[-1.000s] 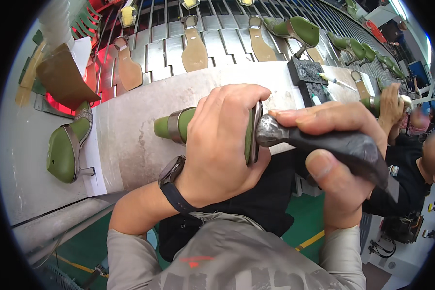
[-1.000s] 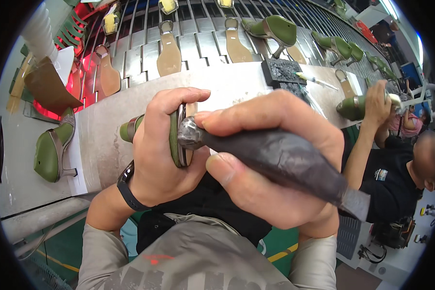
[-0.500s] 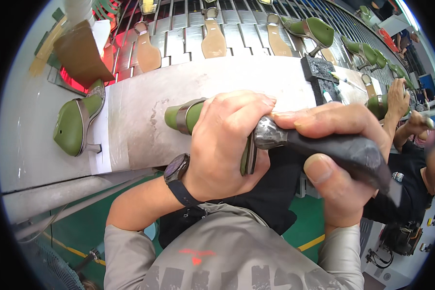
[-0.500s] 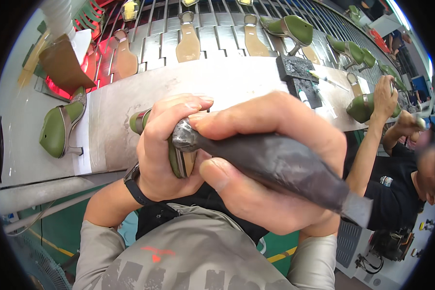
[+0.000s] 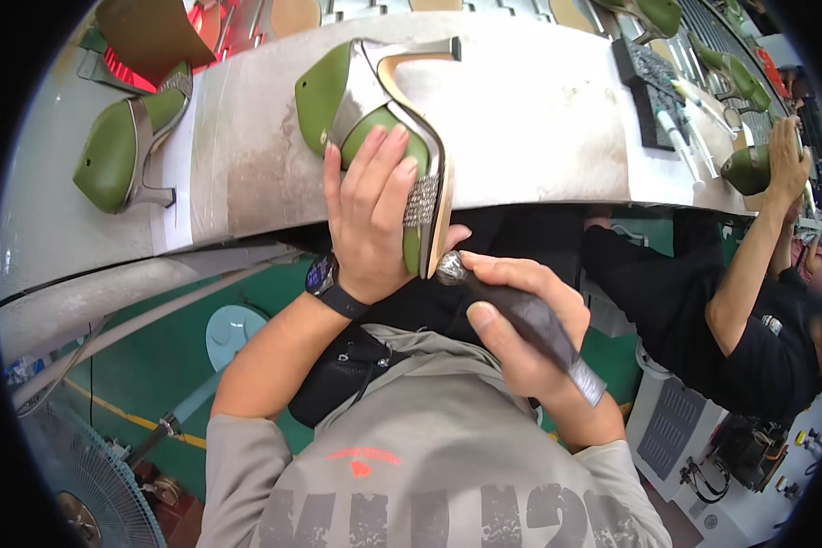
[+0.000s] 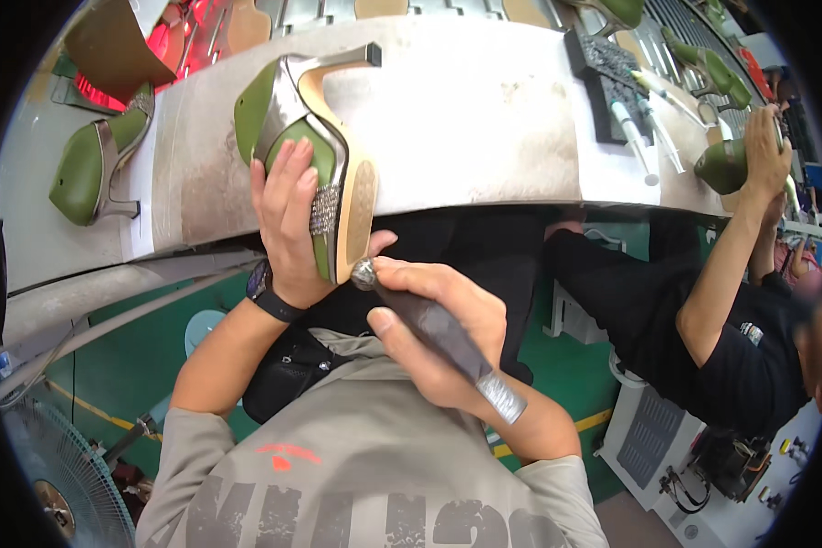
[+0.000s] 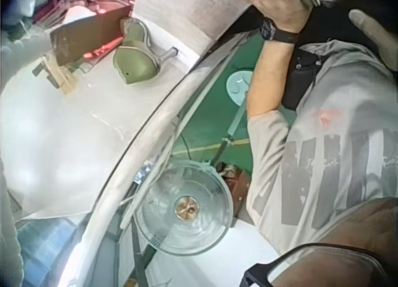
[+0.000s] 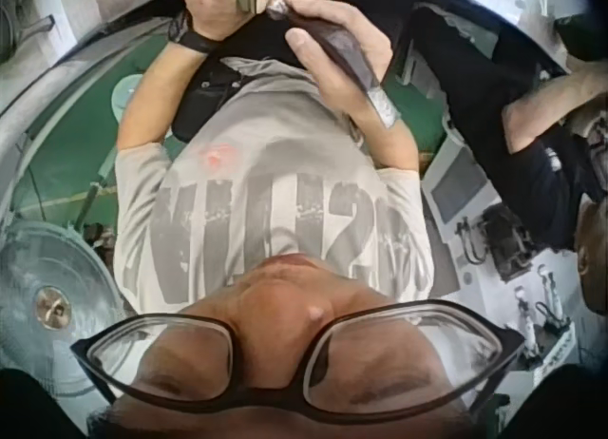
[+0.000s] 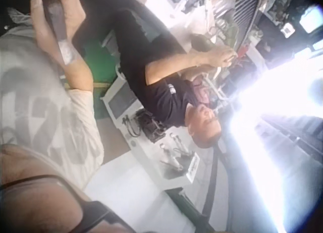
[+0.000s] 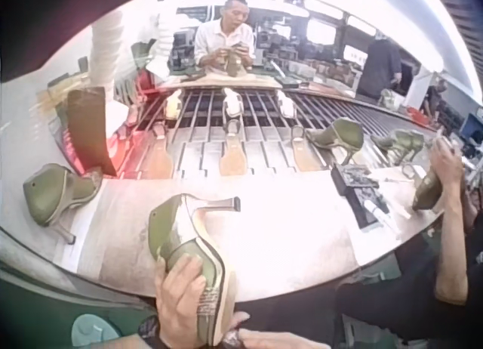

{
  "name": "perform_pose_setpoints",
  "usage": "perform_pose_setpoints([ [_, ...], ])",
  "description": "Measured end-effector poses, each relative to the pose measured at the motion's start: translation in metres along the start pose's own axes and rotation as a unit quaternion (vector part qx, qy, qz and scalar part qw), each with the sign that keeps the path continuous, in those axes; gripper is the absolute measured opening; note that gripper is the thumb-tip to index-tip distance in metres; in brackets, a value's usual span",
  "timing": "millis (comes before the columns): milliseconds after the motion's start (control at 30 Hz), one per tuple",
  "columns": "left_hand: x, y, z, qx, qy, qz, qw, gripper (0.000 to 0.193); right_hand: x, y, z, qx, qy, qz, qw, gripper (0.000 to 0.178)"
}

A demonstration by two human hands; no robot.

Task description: The person assembles high-heeled shoes by taking shoe uppers and soles from a conveyor, aligning and pressing the soles onto the uppers by hand, tapping the edges with a hammer, and applying adhesive with a syringe.

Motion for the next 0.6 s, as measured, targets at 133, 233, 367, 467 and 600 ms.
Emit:
perform_pose_setpoints([
  [133,0.000,-0.004,0.000,-0.002,-0.014,-0.001,1.000,0.092,0.008,0.002,0.000,-0.008,-0.004,-0.048,0.999,0.030],
  [233,0.000,-0.005,-0.001,0.002,-0.010,-0.002,1.000,0.088,0.008,0.024,-0.011,0.000,0.025,-0.048,0.999,0.036],
  [367,0.000,-0.008,0.000,0.008,-0.008,-0.009,1.000,0.087,-0.008,0.043,-0.021,-0.032,0.134,0.009,0.990,0.028],
  [467,-0.002,-0.006,0.003,0.018,-0.002,-0.006,1.000,0.087,-0.036,0.050,-0.024,-0.053,0.215,0.035,0.974,0.028],
  [600,0.001,-0.006,0.001,0.006,-0.046,-0.059,0.997,0.043,-0.047,0.055,-0.016,-0.049,0.282,0.049,0.957,0.029],
])
Point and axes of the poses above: each hand's wrist, its own y-axis towards the middle knuckle, its own z-axis out of the palm, x = y × z, the point moved 7 cm from there along y, towards the middle knuckle, and after that the axes turned 1 degree about -x, right-handed, at the moved point
